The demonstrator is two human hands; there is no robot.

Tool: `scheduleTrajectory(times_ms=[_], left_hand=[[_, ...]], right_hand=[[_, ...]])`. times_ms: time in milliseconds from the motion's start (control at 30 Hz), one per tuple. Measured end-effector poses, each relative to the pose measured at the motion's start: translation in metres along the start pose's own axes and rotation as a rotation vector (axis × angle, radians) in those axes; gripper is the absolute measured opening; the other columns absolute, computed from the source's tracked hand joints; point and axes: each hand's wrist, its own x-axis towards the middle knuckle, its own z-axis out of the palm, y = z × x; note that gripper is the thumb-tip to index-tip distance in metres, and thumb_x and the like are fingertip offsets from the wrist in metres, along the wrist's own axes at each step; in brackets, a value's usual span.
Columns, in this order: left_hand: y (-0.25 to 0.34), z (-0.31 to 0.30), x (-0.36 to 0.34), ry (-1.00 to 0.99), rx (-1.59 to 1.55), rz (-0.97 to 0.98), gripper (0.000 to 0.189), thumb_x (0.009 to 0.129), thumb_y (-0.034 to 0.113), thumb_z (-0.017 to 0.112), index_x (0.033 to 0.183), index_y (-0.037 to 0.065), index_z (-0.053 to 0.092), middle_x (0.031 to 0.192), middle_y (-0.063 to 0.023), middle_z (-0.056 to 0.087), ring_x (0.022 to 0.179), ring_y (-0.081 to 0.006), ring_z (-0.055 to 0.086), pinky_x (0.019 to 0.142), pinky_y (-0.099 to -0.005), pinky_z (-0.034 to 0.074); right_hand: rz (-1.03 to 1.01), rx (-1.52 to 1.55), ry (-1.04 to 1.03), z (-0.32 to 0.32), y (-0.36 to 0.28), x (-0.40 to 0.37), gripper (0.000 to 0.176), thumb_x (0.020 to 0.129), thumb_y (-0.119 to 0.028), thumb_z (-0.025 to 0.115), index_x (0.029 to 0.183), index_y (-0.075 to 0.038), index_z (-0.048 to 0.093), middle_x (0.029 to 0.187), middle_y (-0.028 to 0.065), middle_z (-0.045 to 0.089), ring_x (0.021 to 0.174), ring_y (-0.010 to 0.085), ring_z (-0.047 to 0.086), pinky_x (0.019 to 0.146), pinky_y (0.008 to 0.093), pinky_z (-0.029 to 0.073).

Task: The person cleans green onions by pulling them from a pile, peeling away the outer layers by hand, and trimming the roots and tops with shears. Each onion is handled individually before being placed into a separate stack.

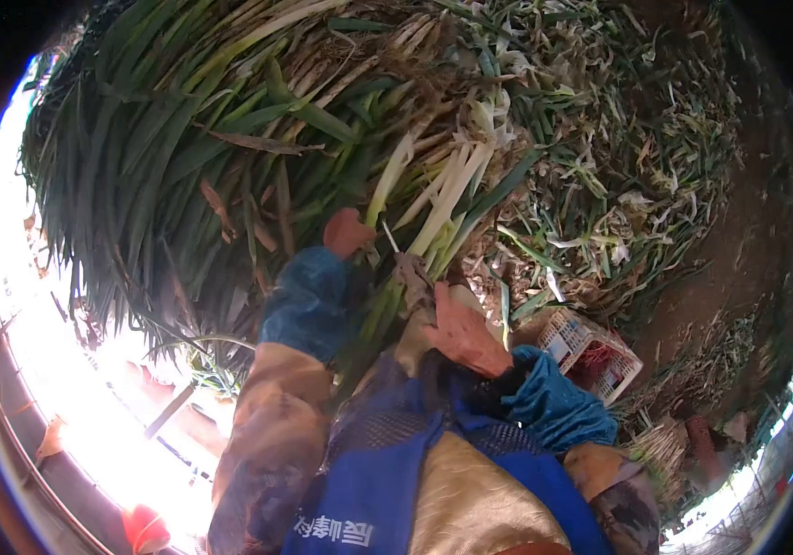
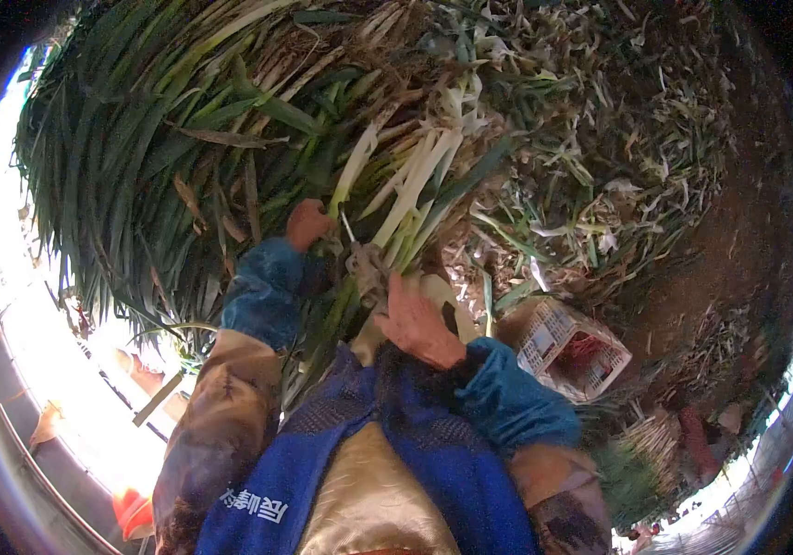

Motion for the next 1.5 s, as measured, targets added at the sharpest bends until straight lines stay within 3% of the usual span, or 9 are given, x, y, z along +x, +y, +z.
scheduleTrajectory(times_ms=[100,200,300,433,533,700,1033,1300,1500], left_hand=[[-0.003,-0.023,-0.011,-0.366,-0.214,-0.084,0.049,0.061,0.022,0.066,0.101,-0.005,0.055,0.089,-0.0231,0.06,0.078,-0.0358,0.06,0.067,-0.0435,0.046],[-0.004,-0.011,-0.033,-0.275,-0.422,0.095,0.036,0.071,0.021,0.067,0.091,-0.005,0.052,0.081,-0.0204,0.055,0.065,-0.0316,0.056,0.059,-0.0464,0.042],[-0.006,0.018,-0.057,-0.063,0.0,0.211,0.044,0.066,0.017,0.066,0.1,-0.006,0.051,0.089,-0.026,0.059,0.08,-0.0399,0.059,0.067,-0.0476,0.045],[0.013,0.023,-0.092,-0.145,0.195,0.012,0.032,0.072,0.017,0.062,0.094,-0.003,0.05,0.089,-0.025,0.06,0.082,-0.0421,0.058,0.07,-0.0506,0.044],[-0.009,0.027,-0.109,-0.136,0.186,-0.073,0.03,0.075,0.019,0.059,0.093,-0.001,0.048,0.089,-0.0238,0.06,0.083,-0.042,0.058,0.071,-0.0506,0.045],[-0.011,0.025,-0.138,-0.27,0.123,-0.279,0.03,0.076,0.021,0.058,0.096,-0.001,0.049,0.092,-0.0224,0.06,0.085,-0.0406,0.059,0.071,-0.0491,0.045],[-0.03,0.033,-0.165,-0.245,0.06,-0.193,0.033,0.075,0.022,0.058,0.096,-0.002,0.048,0.092,-0.0255,0.059,0.088,-0.0426,0.058,0.073,-0.049,0.044],[-0.001,0.012,-0.16,-0.127,0.1,-0.276,0.033,0.075,0.023,0.058,0.096,-0.001,0.048,0.085,-0.0246,0.061,0.084,-0.0436,0.058,0.071,-0.051,0.044],[0.022,0.014,-0.107,0.125,-0.033,0.116,0.032,0.077,0.022,0.056,0.097,0.0,0.046,0.081,-0.0236,0.061,0.081,-0.0429,0.059,0.069,-0.0504,0.045]], right_hand=[[0.125,0.021,-0.187,-0.009,-0.013,-0.004,0.075,0.076,-0.028,0.057,0.128,0.012,0.02,0.089,0.0319,0.053,0.082,0.0442,0.055,0.069,0.0496,0.044],[0.047,0.022,-0.042,0.01,0.008,-0.004,0.07,0.077,-0.027,0.056,0.125,0.012,0.024,0.088,0.0313,0.054,0.082,0.0446,0.055,0.069,0.0507,0.043],[0.037,-0.008,0.06,0.008,0.006,-0.007,0.061,0.077,-0.025,0.055,0.119,0.011,0.03,0.081,0.0293,0.056,0.076,0.0456,0.055,0.066,0.0524,0.043],[0.215,-0.021,-0.157,0.003,0.004,-0.018,0.065,0.077,-0.025,0.054,0.123,0.011,0.026,0.081,0.0288,0.054,0.078,0.0445,0.054,0.068,0.0482,0.043],[0.231,0.03,0.06,0.026,0.04,0.001,0.055,0.076,-0.024,0.055,0.114,0.008,0.032,0.077,0.0287,0.054,0.076,0.0454,0.054,0.066,0.0494,0.043],[0.149,-0.044,0.055,0.038,0.033,0.004,0.042,0.075,-0.019,0.054,0.103,0.006,0.035,0.07,0.0261,0.055,0.07,0.0446,0.056,0.06,0.0514,0.043],[0.206,-0.191,0.116,0.04,0.028,0.07,0.049,0.074,-0.017,0.053,0.107,0.014,0.035,0.067,0.0245,0.058,0.064,0.0407,0.059,0.055,0.0475,0.047],[0.178,-0.151,0.04,0.032,0.019,0.026,0.051,0.074,-0.02,0.055,0.108,0.013,0.035,0.067,0.0257,0.057,0.065,0.0416,0.059,0.057,0.0488,0.046],[0.067,-0.12,0.174,0.006,0.014,0.006,0.054,0.075,-0.022,0.055,0.109,0.014,0.033,0.069,0.0277,0.057,0.068,0.0436,0.058,0.059,0.0487,0.047]])
